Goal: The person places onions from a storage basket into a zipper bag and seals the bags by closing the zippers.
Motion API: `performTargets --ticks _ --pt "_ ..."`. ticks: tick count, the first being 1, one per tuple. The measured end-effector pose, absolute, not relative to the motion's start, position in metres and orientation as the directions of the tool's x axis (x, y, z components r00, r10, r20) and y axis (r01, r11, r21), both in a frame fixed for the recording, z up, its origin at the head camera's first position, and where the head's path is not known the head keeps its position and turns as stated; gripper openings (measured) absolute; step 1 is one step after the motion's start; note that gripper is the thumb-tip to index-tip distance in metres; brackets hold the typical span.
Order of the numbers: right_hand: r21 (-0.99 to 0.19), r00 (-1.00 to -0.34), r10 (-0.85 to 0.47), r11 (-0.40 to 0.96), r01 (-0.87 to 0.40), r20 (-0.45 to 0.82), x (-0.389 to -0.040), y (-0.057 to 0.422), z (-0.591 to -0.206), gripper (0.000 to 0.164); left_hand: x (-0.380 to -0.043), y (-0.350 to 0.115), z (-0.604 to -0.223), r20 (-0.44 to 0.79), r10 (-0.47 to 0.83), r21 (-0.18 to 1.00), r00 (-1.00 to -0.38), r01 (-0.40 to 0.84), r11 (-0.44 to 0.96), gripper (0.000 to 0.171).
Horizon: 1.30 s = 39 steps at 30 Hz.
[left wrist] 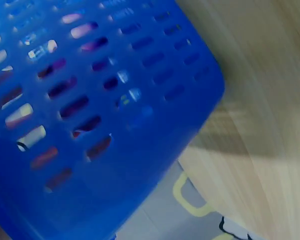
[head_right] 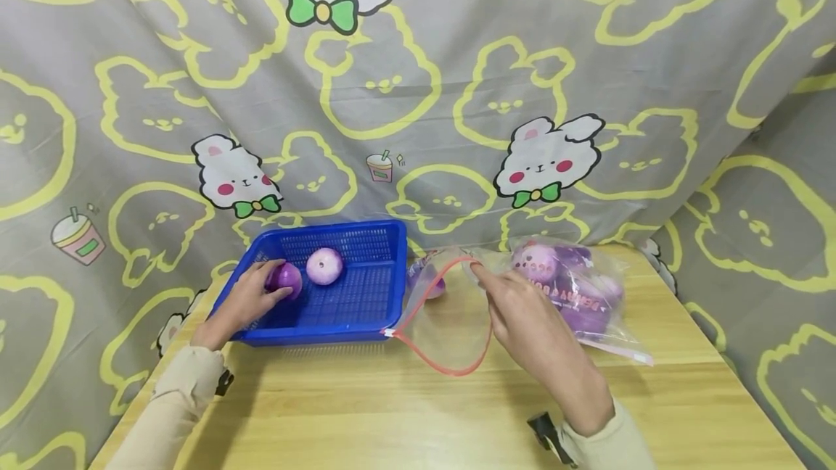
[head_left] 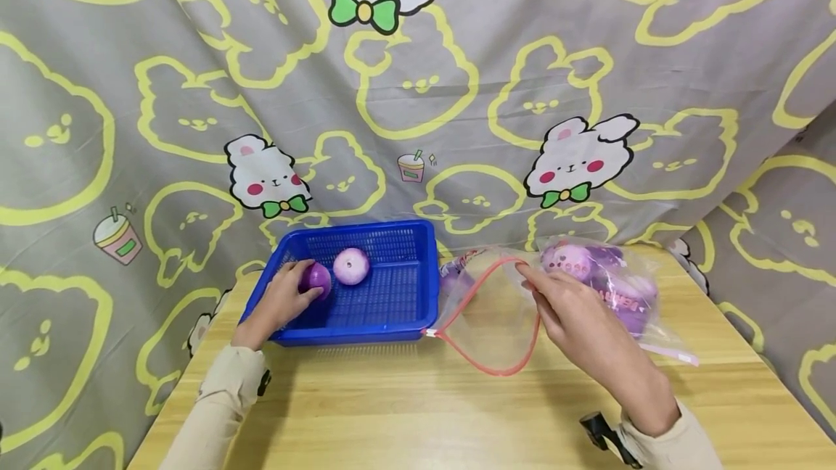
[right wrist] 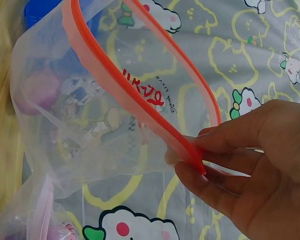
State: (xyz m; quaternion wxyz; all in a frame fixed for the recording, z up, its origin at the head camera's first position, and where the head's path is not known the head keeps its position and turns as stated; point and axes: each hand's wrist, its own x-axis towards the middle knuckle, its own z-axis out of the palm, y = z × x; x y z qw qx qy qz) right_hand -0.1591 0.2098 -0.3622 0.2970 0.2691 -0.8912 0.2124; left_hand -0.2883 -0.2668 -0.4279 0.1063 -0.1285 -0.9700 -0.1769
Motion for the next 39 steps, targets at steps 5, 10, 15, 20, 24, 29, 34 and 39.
performTargets --ticks 5,10,15,20,24,29,34,39 --pt "-0.208 -0.672 -0.359 0.765 -0.609 0.647 -0.159 0.21 -0.364 0.044 -0.283 -0.258 -0.429 0.294 0.211 0.33 -0.932 0.306 0.893 0.061" --pt "-0.201 -0.665 -0.357 0.767 -0.61 0.656 -0.16 0.21 -0.363 0.045 -0.279 -0.248 -0.427 0.329 0.221 0.346 -0.918 0.335 0.877 0.071" --pt "-0.205 -0.676 -0.355 0.771 -0.602 0.646 -0.159 0.21 -0.362 0.044 -0.275 -0.237 -0.423 0.379 0.221 0.348 -0.899 0.359 0.866 0.078" --pt "-0.207 -0.673 -0.356 0.768 -0.606 0.648 -0.159 0.211 -0.362 0.044 -0.268 -0.225 -0.419 0.416 0.25 0.324 -0.874 0.399 0.858 0.066" --pt "-0.211 -0.672 -0.358 0.763 -0.61 0.648 -0.16 0.21 -0.362 0.044 -0.261 -0.217 -0.416 0.432 0.271 0.305 -0.86 0.422 0.854 0.063" --pt "-0.212 -0.673 -0.359 0.763 -0.61 0.647 -0.159 0.211 -0.362 0.045 -0.254 -0.206 -0.412 0.469 0.305 0.269 -0.829 0.463 0.844 0.064" --pt "-0.215 -0.679 -0.357 0.766 -0.606 0.641 -0.159 0.21 -0.362 0.046 -0.249 -0.197 -0.409 0.488 0.336 0.253 -0.805 0.499 0.829 0.065" --pt "-0.218 -0.686 -0.356 0.77 -0.6 0.635 -0.159 0.211 -0.362 0.046 -0.244 -0.188 -0.407 0.479 0.358 0.274 -0.801 0.524 0.807 0.063"
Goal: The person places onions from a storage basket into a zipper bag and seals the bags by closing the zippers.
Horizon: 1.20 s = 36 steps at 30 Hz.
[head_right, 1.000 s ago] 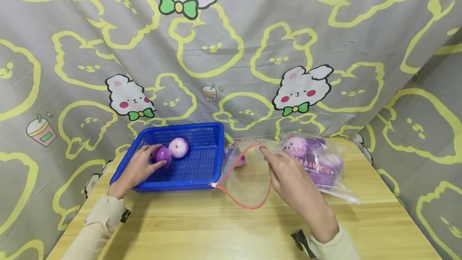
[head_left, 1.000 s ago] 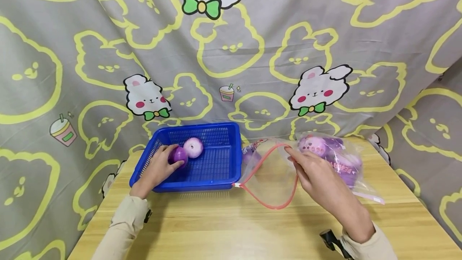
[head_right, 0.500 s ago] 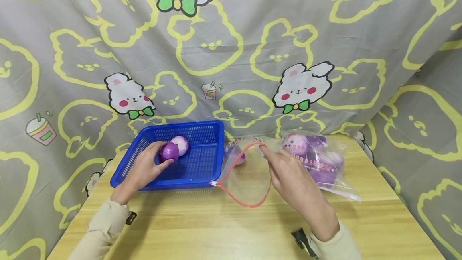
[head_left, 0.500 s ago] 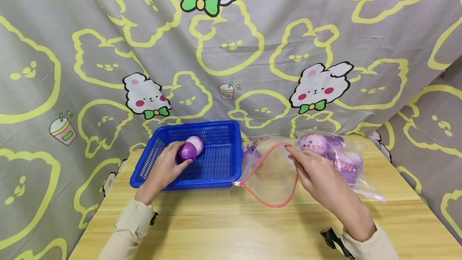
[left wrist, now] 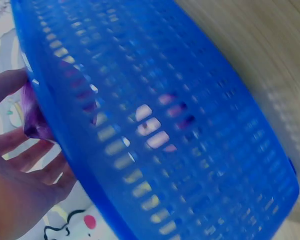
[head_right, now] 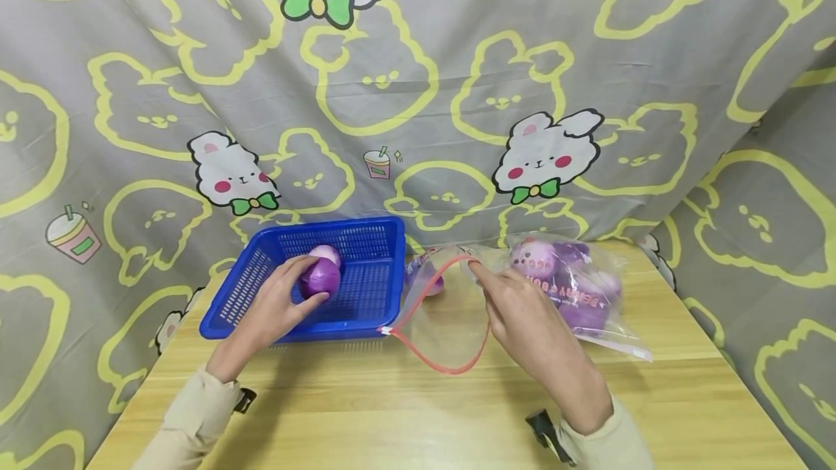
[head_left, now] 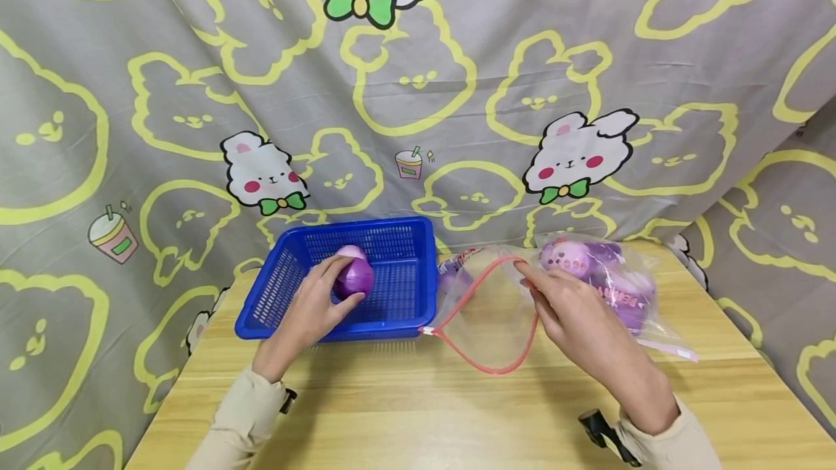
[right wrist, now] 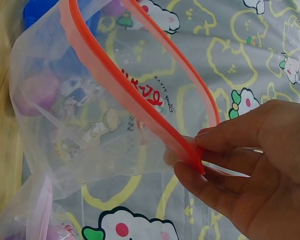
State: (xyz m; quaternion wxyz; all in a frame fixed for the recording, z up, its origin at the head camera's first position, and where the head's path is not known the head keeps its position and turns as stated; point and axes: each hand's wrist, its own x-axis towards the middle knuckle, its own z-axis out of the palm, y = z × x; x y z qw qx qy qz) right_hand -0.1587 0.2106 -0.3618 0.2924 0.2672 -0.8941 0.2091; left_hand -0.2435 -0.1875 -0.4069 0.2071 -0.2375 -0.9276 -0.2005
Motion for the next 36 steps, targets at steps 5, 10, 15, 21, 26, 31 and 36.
performTargets --ticks 5,10,15,21,26,31,36 --pt "-0.225 -0.694 -0.352 0.772 -0.595 0.628 -0.158 0.211 -0.361 0.043 -0.236 -0.179 -0.403 0.482 0.375 0.29 -0.792 0.548 0.785 0.063" --pt "-0.224 -0.694 -0.356 0.77 -0.597 0.626 -0.159 0.211 -0.36 0.042 -0.228 -0.17 -0.398 0.481 0.388 0.288 -0.786 0.56 0.777 0.065" --pt "-0.228 -0.698 -0.354 0.771 -0.595 0.623 -0.159 0.211 -0.36 0.042 -0.22 -0.161 -0.396 0.467 0.396 0.303 -0.791 0.564 0.768 0.065" --pt "-0.234 -0.697 -0.357 0.765 -0.601 0.622 -0.158 0.212 -0.361 0.042 -0.208 -0.149 -0.394 0.489 0.414 0.303 -0.767 0.595 0.744 0.065" --pt "-0.232 -0.692 -0.357 0.763 -0.603 0.627 -0.157 0.212 -0.36 0.042 -0.191 -0.134 -0.388 0.532 0.456 0.279 -0.714 0.656 0.702 0.065" --pt "-0.241 -0.696 -0.356 0.759 -0.605 0.624 -0.157 0.211 -0.36 0.042 -0.17 -0.117 -0.382 0.572 0.485 0.276 -0.662 0.712 0.646 0.065" --pt "-0.237 -0.695 -0.352 0.764 -0.6 0.627 -0.156 0.212 -0.36 0.042 -0.147 -0.095 -0.379 0.653 0.485 0.25 -0.582 0.77 0.588 0.063"
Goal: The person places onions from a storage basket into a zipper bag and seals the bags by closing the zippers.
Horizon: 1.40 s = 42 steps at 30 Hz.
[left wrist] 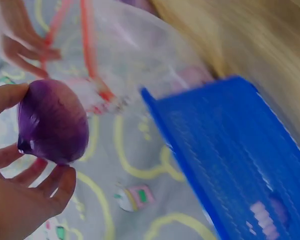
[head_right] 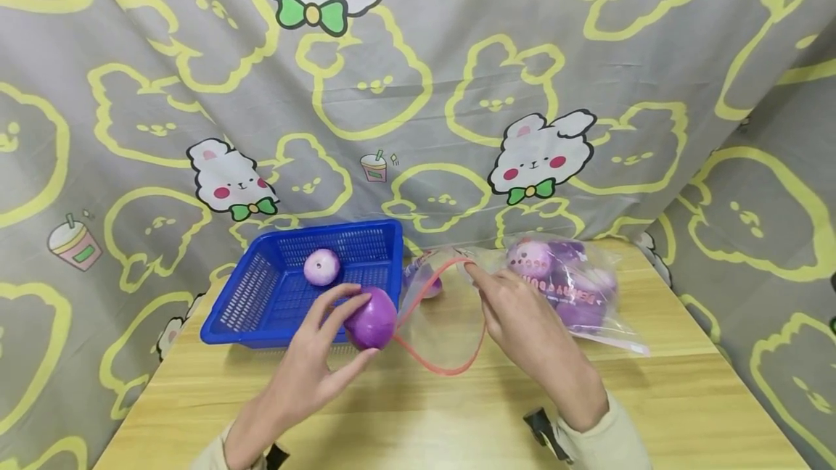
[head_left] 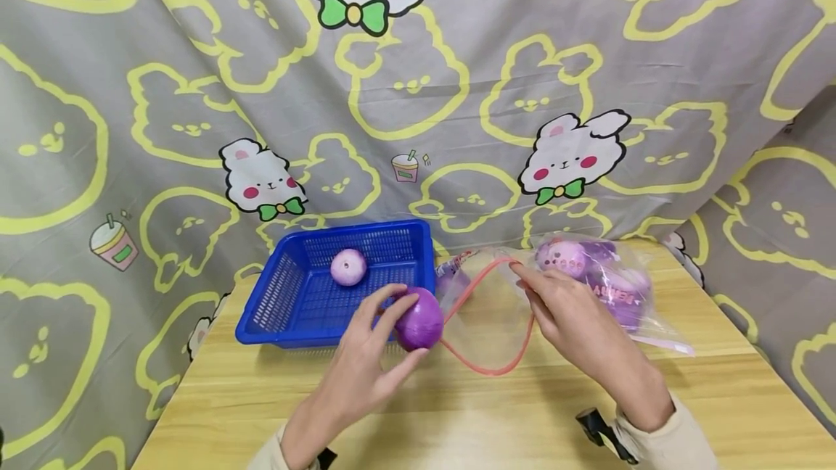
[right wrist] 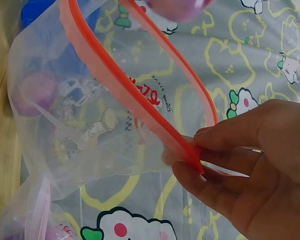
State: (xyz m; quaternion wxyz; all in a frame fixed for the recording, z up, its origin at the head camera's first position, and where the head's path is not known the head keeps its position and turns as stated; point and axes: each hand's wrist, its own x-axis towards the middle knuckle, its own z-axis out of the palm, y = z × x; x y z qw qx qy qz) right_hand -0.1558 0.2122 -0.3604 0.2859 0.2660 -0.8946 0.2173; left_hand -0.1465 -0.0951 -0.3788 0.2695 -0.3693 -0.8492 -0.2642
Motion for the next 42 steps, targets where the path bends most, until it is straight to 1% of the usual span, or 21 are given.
performTargets --ticks 5,10,13,17,24,35,39,42 --pt "-0.239 -0.699 -0.351 0.765 -0.597 0.623 -0.156 0.213 -0.36 0.043 -0.129 -0.071 -0.376 0.712 0.518 0.17 -0.474 0.832 0.528 0.063" --pt "-0.236 -0.693 -0.355 0.761 -0.604 0.627 -0.156 0.212 -0.359 0.043 -0.121 -0.049 -0.374 0.71 0.572 0.094 -0.41 0.861 0.5 0.066" --pt "-0.238 -0.694 -0.357 0.759 -0.605 0.625 -0.157 0.211 -0.359 0.043 -0.122 -0.039 -0.374 0.71 0.586 0.073 -0.392 0.868 0.492 0.069" --pt "-0.248 -0.7 -0.358 0.756 -0.606 0.618 -0.156 0.209 -0.359 0.041 -0.124 -0.03 -0.376 0.7 0.591 0.067 -0.402 0.86 0.506 0.068" --pt "-0.26 -0.706 -0.359 0.751 -0.607 0.61 -0.155 0.208 -0.358 0.04 -0.129 -0.022 -0.382 0.67 0.6 0.043 -0.437 0.83 0.556 0.055" --pt "-0.278 -0.728 -0.346 0.76 -0.587 0.593 -0.153 0.21 -0.357 0.04 -0.138 -0.017 -0.395 0.635 0.62 -0.019 -0.462 0.792 0.61 0.052" --pt "-0.278 -0.737 -0.34 0.769 -0.575 0.584 -0.151 0.211 -0.358 0.041 -0.139 -0.012 -0.399 0.588 0.634 -0.022 -0.502 0.774 0.633 0.052" --pt "-0.279 -0.739 -0.34 0.77 -0.574 0.581 -0.151 0.211 -0.358 0.04 -0.138 -0.011 -0.401 0.573 0.647 -0.06 -0.502 0.762 0.645 0.053"
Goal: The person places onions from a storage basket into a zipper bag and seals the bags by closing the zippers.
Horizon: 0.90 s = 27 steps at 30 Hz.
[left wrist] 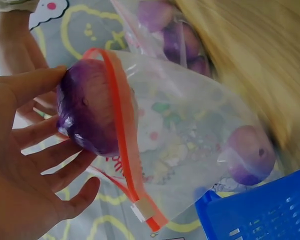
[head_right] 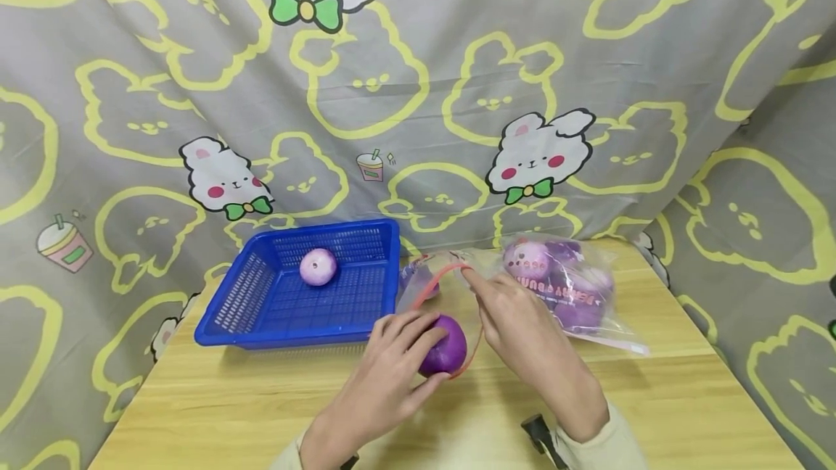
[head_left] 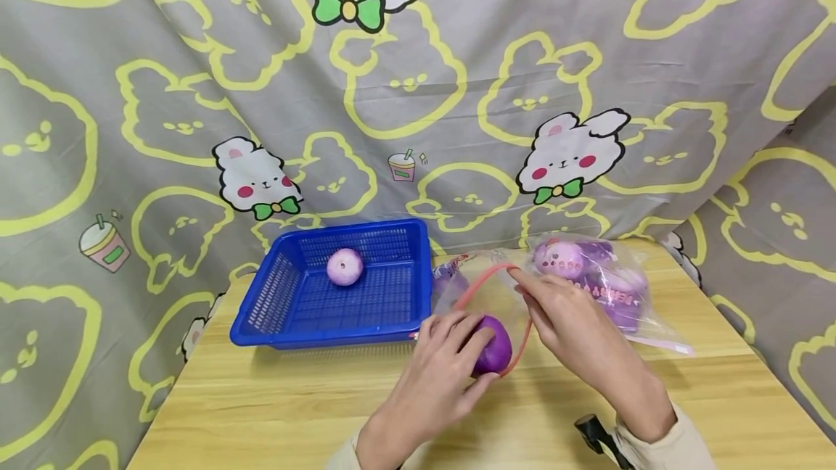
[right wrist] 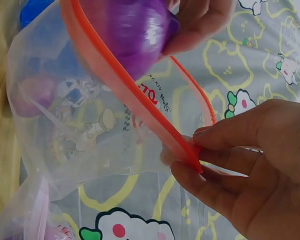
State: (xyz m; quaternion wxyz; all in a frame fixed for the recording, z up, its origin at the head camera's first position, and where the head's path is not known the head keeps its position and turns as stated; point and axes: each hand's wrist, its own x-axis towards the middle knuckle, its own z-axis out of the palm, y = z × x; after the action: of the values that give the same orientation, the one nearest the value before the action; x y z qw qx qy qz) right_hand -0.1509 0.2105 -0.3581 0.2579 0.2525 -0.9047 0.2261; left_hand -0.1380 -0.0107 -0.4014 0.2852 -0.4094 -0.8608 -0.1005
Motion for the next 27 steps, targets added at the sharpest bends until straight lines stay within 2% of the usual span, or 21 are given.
performTargets --ticks 7,17,27 --pt "-0.264 -0.72 -0.343 0.766 -0.586 0.603 -0.15 0.213 -0.357 0.039 -0.138 -0.007 -0.405 0.601 0.672 -0.143 -0.432 0.769 0.623 0.054" --pt "-0.242 -0.696 -0.35 0.761 -0.601 0.628 -0.149 0.214 -0.358 0.042 -0.131 -0.008 -0.402 0.565 0.687 -0.144 -0.458 0.765 0.628 0.045" --pt "-0.226 -0.685 -0.363 0.759 -0.61 0.632 -0.149 0.212 -0.358 0.041 -0.124 -0.015 -0.387 0.63 0.671 -0.124 -0.39 0.803 0.583 0.03"
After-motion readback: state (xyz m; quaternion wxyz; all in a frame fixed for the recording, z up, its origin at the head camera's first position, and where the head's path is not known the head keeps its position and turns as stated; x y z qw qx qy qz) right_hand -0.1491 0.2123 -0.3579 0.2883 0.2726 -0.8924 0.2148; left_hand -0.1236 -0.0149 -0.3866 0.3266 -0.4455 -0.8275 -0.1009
